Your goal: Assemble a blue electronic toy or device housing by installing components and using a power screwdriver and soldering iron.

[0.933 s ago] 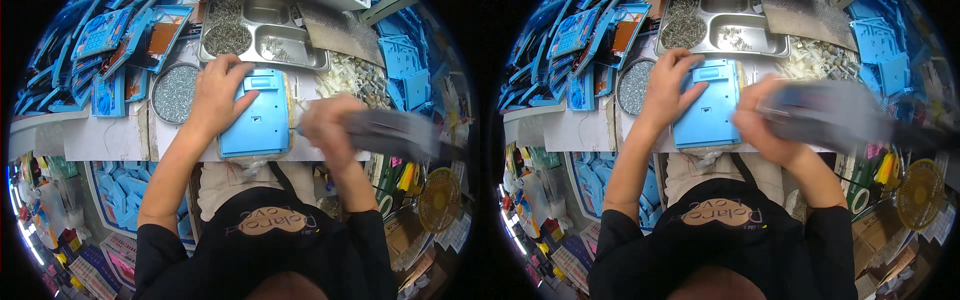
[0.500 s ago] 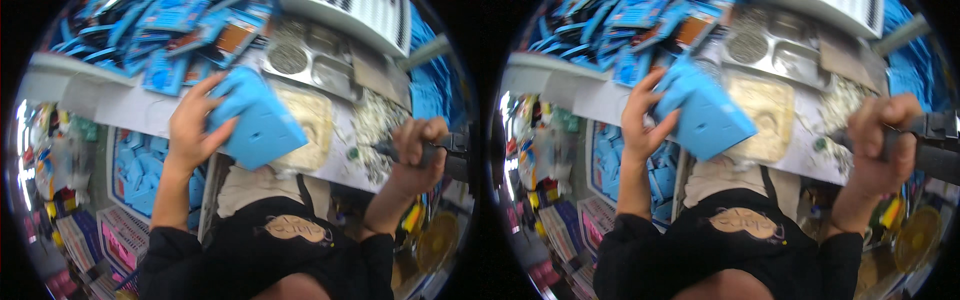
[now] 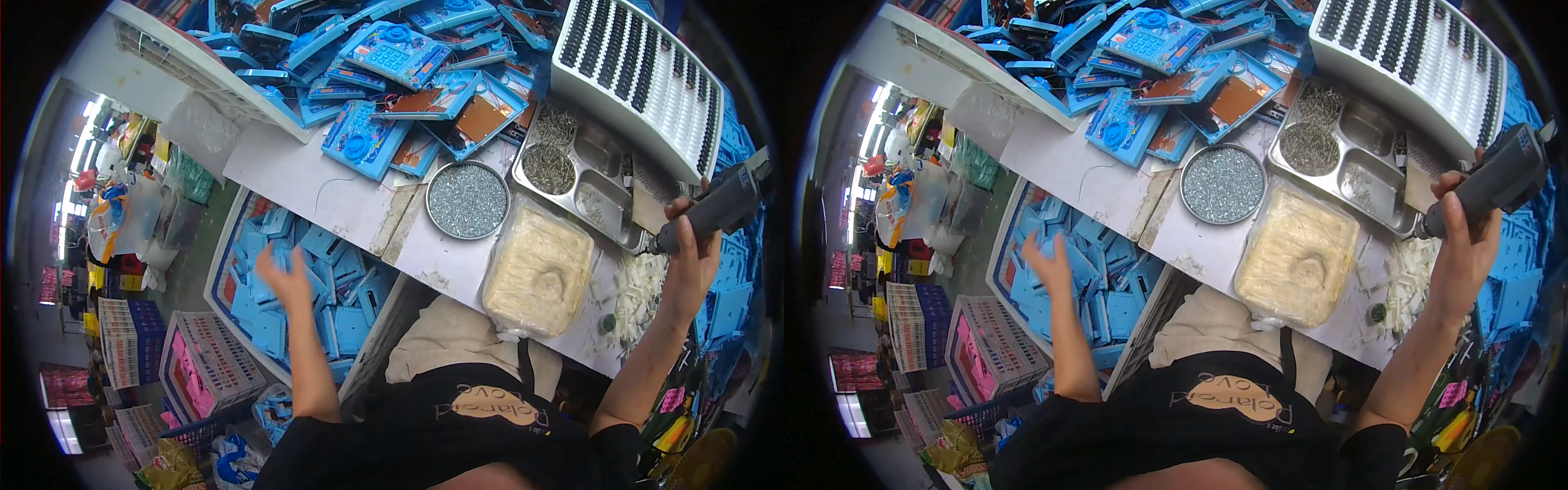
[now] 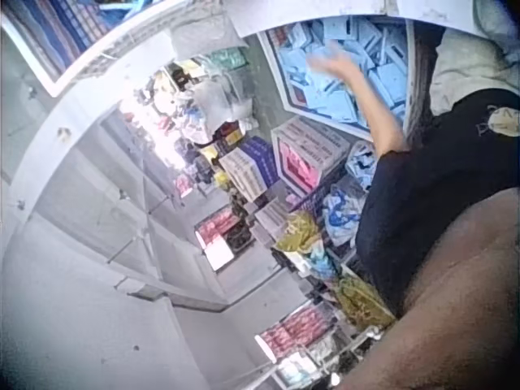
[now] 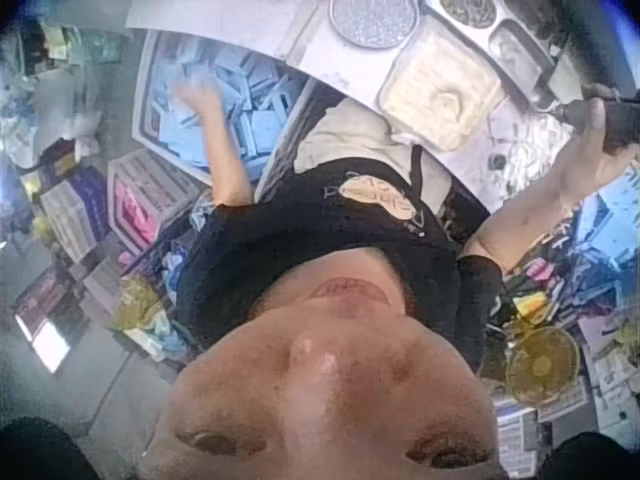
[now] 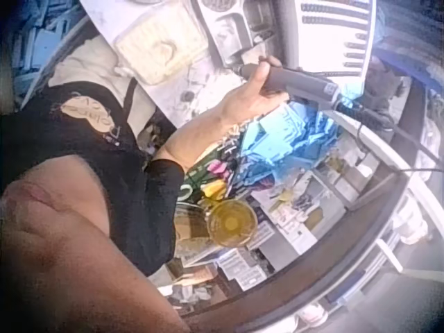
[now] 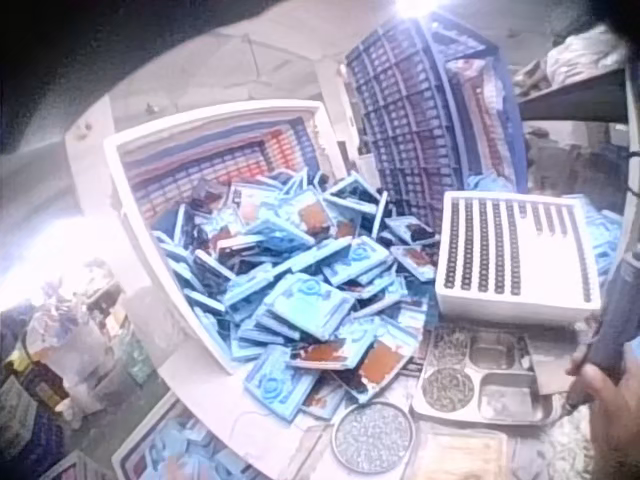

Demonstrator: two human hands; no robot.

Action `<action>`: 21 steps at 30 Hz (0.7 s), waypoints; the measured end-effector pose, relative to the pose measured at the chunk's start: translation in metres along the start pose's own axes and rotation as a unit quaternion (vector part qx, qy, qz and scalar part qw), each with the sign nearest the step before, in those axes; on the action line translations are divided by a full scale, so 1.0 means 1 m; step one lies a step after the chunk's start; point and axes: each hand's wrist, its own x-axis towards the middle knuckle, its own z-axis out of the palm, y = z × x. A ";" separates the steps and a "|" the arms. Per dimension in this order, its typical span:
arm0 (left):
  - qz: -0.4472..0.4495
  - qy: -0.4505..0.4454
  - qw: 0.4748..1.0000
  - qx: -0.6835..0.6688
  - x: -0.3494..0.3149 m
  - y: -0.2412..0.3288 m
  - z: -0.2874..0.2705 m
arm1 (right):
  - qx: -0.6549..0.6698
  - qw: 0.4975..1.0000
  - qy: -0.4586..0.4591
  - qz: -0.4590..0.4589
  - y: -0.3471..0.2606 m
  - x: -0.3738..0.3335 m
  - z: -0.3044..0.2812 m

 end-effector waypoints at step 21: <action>0.242 -0.216 0.808 -0.491 -0.008 0.290 0.011 | 0.452 0.773 -0.170 0.411 0.042 -0.069 0.094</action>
